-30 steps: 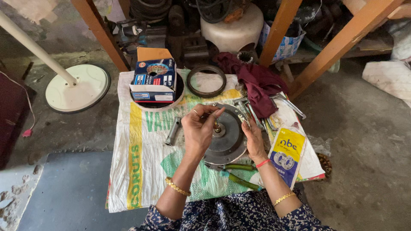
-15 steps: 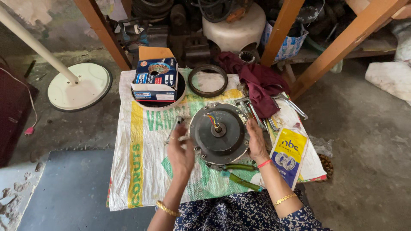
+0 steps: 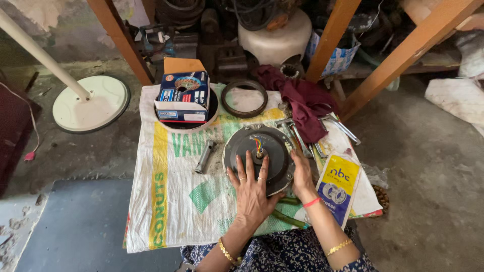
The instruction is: The person disassembles a circular electrical component, likely a fan motor, by removing a central cap and using a hammer and punch to extract a pin. They then separate the housing to reveal the internal copper windings and inspect the parts.
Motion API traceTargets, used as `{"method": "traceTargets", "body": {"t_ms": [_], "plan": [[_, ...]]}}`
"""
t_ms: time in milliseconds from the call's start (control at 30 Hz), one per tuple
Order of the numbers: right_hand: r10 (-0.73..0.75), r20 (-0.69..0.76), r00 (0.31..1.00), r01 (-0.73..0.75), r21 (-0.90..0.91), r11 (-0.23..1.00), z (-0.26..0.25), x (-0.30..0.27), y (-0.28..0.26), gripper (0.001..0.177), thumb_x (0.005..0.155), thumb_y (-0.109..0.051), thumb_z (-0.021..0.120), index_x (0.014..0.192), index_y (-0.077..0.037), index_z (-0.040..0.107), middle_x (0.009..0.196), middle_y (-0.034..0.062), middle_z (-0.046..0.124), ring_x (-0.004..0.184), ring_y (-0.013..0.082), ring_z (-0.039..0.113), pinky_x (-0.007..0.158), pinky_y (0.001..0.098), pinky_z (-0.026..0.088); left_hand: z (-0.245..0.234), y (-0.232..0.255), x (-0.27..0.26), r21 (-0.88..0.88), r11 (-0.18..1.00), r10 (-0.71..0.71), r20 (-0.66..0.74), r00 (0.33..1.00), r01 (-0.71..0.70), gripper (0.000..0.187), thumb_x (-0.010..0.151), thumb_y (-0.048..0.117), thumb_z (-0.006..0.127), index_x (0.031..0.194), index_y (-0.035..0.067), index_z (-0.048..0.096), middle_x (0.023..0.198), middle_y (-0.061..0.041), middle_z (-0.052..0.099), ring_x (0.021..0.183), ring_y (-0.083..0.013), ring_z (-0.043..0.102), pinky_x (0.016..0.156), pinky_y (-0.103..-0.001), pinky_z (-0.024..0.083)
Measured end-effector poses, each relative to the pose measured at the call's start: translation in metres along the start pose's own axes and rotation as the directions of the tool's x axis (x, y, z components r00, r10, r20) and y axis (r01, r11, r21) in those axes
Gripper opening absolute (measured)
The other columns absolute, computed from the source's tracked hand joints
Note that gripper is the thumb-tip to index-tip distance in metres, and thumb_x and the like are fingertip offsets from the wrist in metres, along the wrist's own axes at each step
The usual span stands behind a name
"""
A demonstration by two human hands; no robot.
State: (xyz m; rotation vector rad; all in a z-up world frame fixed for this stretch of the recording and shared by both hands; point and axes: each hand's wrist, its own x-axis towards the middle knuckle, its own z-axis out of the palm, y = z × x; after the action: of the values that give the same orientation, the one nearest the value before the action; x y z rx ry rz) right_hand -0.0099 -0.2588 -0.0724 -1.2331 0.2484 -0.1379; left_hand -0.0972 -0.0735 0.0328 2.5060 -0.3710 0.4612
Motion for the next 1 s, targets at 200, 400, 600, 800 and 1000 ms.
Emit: {"method": "traceTargets", "body": {"t_ms": [200, 400, 600, 800, 1000], "plan": [[0.213, 0.055, 0.975, -0.219, 0.156, 0.963, 0.019, -0.032, -0.037, 0.07, 0.096, -0.053, 0.047, 0.153, -0.013, 0.038, 0.147, 0.0013, 0.053, 0.135, 0.0183, 0.051, 0.111, 0.0413, 0.042, -0.019, 0.005, 0.013, 0.121, 0.99, -0.097, 0.233, 0.968, 0.07, 0.122, 0.06, 0.034, 0.091, 0.159, 0.018, 0.023, 0.16, -0.036, 0.01, 0.15, -0.0543, 0.008, 0.115, -0.073, 0.005], [0.291, 0.052, 0.955, -0.289, -0.037, 0.956, 0.008, -0.006, -0.061, 0.074, 0.104, -0.063, 0.041, 0.142, -0.002, 0.061, 0.118, 0.0167, 0.064, 0.099, 0.0329, 0.046, 0.086, 0.0496, 0.034, -0.028, -0.011, 0.024, 0.153, 0.988, -0.074, 0.29, 0.954, 0.03, 0.118, 0.06, 0.016, 0.09, 0.157, 0.033, 0.025, 0.162, -0.029, 0.011, 0.149, -0.0523, 0.01, 0.114, -0.075, 0.006], [0.299, 0.311, 0.902, -0.313, -0.007, 0.95, 0.026, 0.042, -0.07, 0.054, 0.099, -0.047, 0.057, 0.135, -0.007, 0.06, 0.132, 0.0072, 0.067, 0.113, 0.0159, 0.067, 0.098, 0.0361, 0.053, -0.019, -0.037, 0.015, 0.086, 0.996, 0.003, 0.177, 0.984, -0.019, 0.117, 0.06, -0.003, 0.078, 0.157, 0.036, 0.028, 0.163, -0.023, 0.02, 0.151, -0.0505, 0.015, 0.118, -0.07, 0.012], [0.303, 0.415, 0.858, -0.338, 0.013, 0.941, 0.034, 0.056, -0.063, 0.05, 0.098, -0.031, 0.06, 0.143, -0.009, 0.057, 0.135, 0.0042, 0.067, 0.119, 0.0163, 0.065, 0.102, 0.0349, 0.051, -0.002, -0.058, 0.006, 0.069, 0.997, 0.042, 0.054, 0.998, -0.046, 0.113, 0.063, -0.005, 0.076, 0.158, 0.035, 0.03, 0.162, -0.025, 0.025, 0.148, -0.0514, 0.023, 0.114, -0.067, 0.023], [0.247, 0.376, 0.893, -0.301, 0.092, 0.949, 0.027, 0.047, -0.069, 0.039, 0.096, -0.021, 0.06, 0.13, -0.004, 0.067, 0.123, 0.0078, 0.073, 0.11, 0.0204, 0.069, 0.097, 0.0371, 0.055, -0.025, -0.065, 0.015, 0.063, 0.981, 0.177, 0.085, 0.98, -0.183, 0.104, 0.065, 0.006, 0.081, 0.155, 0.037, 0.038, 0.155, -0.022, 0.042, 0.138, -0.0496, 0.043, 0.106, -0.057, 0.042]]}}
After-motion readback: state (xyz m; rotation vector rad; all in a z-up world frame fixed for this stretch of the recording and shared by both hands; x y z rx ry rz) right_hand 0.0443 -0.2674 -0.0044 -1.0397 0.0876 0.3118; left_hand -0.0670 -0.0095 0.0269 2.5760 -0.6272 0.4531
